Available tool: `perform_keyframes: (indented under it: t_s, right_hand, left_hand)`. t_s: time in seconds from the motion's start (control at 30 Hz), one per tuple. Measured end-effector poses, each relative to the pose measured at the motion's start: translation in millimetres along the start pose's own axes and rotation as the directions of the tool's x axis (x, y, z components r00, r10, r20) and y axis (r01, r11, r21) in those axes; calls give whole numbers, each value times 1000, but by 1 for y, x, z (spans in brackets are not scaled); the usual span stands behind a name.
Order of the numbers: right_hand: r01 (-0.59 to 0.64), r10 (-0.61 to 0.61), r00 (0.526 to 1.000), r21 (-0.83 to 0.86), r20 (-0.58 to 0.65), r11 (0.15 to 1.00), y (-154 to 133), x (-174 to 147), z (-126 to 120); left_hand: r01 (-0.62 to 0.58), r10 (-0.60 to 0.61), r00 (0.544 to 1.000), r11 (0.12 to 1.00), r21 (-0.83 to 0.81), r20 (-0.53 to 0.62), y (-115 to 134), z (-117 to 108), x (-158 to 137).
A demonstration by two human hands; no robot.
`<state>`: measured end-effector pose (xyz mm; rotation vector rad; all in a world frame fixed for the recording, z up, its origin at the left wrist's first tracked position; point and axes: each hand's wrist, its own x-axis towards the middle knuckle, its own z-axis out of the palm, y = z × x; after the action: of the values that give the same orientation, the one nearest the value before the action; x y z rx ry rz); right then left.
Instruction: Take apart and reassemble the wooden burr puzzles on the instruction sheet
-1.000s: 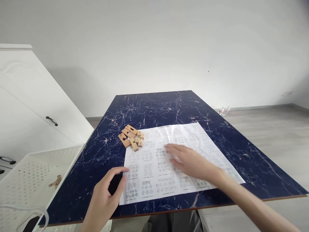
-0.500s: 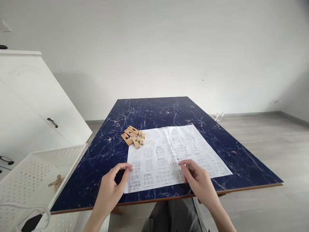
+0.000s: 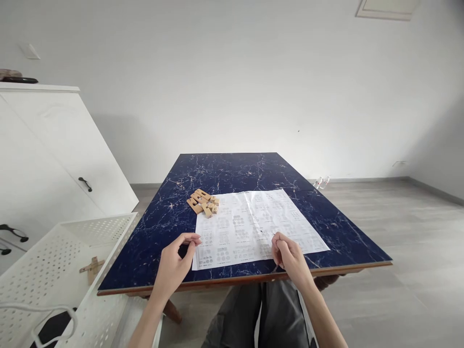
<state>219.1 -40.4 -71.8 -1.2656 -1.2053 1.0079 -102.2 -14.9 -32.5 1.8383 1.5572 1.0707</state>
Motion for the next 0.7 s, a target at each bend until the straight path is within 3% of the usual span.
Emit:
perform_keyframes:
  t_s: [0.7]
  right_hand:
    - [66,-58,994,-94,92,993,2,-2,-3]
  left_hand:
    - [35,-35,999,996,77,-5,4,0,3]
